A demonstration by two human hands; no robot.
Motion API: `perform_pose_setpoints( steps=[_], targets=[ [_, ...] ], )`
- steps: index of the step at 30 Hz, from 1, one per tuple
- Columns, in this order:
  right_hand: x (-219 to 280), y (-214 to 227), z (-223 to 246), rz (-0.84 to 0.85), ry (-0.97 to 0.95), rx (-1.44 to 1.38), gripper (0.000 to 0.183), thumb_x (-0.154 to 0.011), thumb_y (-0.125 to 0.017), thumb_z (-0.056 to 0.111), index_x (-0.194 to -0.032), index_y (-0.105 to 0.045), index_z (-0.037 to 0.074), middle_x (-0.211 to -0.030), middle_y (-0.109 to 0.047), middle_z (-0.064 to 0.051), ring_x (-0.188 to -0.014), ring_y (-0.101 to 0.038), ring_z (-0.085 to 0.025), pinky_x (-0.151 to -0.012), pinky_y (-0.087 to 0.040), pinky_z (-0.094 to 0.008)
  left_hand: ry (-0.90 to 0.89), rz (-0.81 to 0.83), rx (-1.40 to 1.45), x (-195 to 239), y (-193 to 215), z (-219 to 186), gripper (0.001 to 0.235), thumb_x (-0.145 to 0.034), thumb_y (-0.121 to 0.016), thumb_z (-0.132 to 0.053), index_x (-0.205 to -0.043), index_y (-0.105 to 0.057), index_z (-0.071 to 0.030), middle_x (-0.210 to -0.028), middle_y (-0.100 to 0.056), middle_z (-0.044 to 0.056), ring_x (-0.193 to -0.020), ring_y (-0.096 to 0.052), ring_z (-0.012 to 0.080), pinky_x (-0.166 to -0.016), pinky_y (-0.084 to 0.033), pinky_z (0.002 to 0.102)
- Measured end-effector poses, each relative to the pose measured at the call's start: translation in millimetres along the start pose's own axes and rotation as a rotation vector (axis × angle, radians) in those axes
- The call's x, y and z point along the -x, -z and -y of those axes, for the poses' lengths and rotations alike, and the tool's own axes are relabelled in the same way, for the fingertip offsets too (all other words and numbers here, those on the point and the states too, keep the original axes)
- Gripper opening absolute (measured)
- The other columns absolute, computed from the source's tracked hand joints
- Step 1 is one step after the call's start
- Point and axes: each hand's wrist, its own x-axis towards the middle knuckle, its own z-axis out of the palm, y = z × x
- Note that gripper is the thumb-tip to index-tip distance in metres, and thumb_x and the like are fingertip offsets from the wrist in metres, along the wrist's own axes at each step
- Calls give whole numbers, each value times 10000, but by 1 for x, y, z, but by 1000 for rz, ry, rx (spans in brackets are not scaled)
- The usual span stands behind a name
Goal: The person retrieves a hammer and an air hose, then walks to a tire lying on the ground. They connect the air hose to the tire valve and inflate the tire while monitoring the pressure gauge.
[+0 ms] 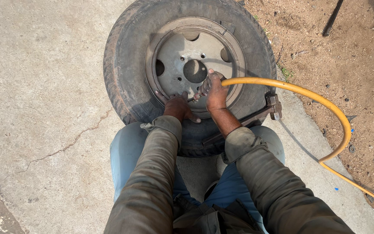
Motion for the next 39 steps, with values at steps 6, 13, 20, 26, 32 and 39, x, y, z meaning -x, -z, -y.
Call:
perform_pose_setpoints(
  steps=[6,13,20,26,32,39],
  targets=[
    [-1,0,-2,0,19,11,283,-1010,-595,235,-773,-489,122,-576,-389,23,-459,-376,-118,-440,-382,-330,-1,-11,13,-1,0,1,1350,-472,-922,-736,-1544,-378,-120,-1540,-509,160,-1505,-361,373,-1054,145,863],
    [-3,-3,-9,-45,6,29,334,-1015,-609,261,-746,-470,120,-563,-391,13,-447,-377,-125,-437,-376,-331,-6,-14,18,3,2,0,1378,-494,-875,-795,-1560,-349,-98,-1568,-461,169,-1519,-318,370,-1062,146,850],
    [2,-4,-9,56,89,2,379,-1038,-582,296,-740,-456,100,-555,-378,8,-436,-373,-125,-435,-410,-344,-247,-33,-51,-12,0,10,825,-863,-368,-760,-1535,-530,-310,-1543,-457,213,-1454,-379,449,-1172,-178,670],
    [3,-9,-5,32,87,36,336,-1024,-580,286,-761,-467,109,-549,-386,4,-439,-387,-128,-429,-412,-344,36,-160,113,-15,-11,-7,787,-1026,-266,-633,-1341,-656,-26,-1439,-583,220,-1368,-524,396,-1167,-341,527],
    [1,-1,-2,33,41,5,345,-1033,-597,257,-758,-452,109,-569,-389,8,-457,-378,-119,-448,-402,-338,72,-182,93,-11,-9,-14,774,-1033,-262,-610,-1281,-684,-10,-1363,-636,224,-1285,-599,378,-1115,-413,504],
    [10,-9,16,99,-76,14,326,-979,-653,243,-753,-466,99,-599,-439,-13,-500,-470,-153,-483,-487,-383,32,-217,36,3,-6,-15,723,-1011,-296,-577,-1181,-739,-31,-1246,-707,182,-1206,-655,341,-1275,-61,620]
  ],
)
